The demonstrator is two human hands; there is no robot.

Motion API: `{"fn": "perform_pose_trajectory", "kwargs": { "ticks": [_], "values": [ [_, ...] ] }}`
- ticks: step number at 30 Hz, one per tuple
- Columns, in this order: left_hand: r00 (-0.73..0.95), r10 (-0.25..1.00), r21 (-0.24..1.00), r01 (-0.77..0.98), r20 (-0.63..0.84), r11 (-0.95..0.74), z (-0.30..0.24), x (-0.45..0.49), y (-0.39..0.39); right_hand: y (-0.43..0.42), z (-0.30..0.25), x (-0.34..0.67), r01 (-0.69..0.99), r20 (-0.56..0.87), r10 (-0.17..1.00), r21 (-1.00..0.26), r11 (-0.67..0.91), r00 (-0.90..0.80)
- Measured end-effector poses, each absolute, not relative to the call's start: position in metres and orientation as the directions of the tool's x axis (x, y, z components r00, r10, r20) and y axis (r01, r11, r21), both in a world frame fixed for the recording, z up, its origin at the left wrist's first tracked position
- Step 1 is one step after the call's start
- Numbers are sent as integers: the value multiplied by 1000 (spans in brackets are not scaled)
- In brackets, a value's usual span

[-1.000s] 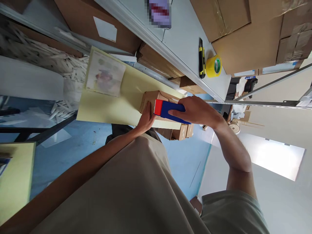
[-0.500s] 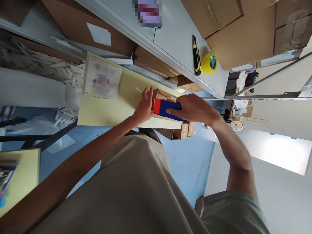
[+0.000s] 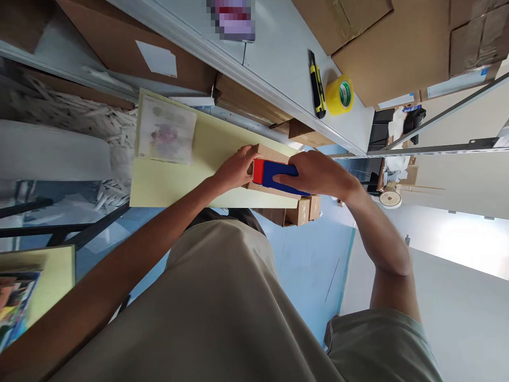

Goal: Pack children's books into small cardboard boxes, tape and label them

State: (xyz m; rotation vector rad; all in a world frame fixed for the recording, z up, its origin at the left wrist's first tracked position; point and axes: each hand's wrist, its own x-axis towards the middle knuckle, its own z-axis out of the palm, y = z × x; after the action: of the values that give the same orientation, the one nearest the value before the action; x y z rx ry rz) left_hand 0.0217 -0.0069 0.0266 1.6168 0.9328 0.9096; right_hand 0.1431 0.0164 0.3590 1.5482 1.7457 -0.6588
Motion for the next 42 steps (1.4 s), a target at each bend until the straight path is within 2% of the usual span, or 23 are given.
{"fn": "perform_pose_trajectory", "kwargs": {
  "ticks": [3,9,15,20,26,32,35,37,42],
  "values": [
    [498,864,971,162,73,-176,27,11,-11,24,360,167,989,-804,594,89,121,0],
    [469,881,983,121,65,-137,27,1,-21,30,345,225,1000,-858,514,-3,-4,-1],
    [463,881,978,121,96,-170,29,-5,-24,11,293,286,980,-852,518,-157,-124,-71],
    [449,893,980,167,24,-111,35,-10,-24,-4,249,318,934,-827,545,-294,-203,-141],
    [445,894,968,244,-59,-57,49,-6,-26,-2,244,343,913,-758,601,-392,-109,-253],
    [412,904,952,304,-112,-20,56,4,-44,1,230,359,866,-728,578,-495,-69,-370],
    [402,909,903,421,-106,-81,66,6,-50,-3,217,365,820,-700,577,-566,-89,-421],
    [439,895,838,514,-74,-183,76,11,-49,-6,211,370,809,-697,571,-580,-94,-433],
    [705,707,691,540,-59,-480,87,44,-26,-10,206,382,801,-670,595,-594,-72,-444]
  ]
}}
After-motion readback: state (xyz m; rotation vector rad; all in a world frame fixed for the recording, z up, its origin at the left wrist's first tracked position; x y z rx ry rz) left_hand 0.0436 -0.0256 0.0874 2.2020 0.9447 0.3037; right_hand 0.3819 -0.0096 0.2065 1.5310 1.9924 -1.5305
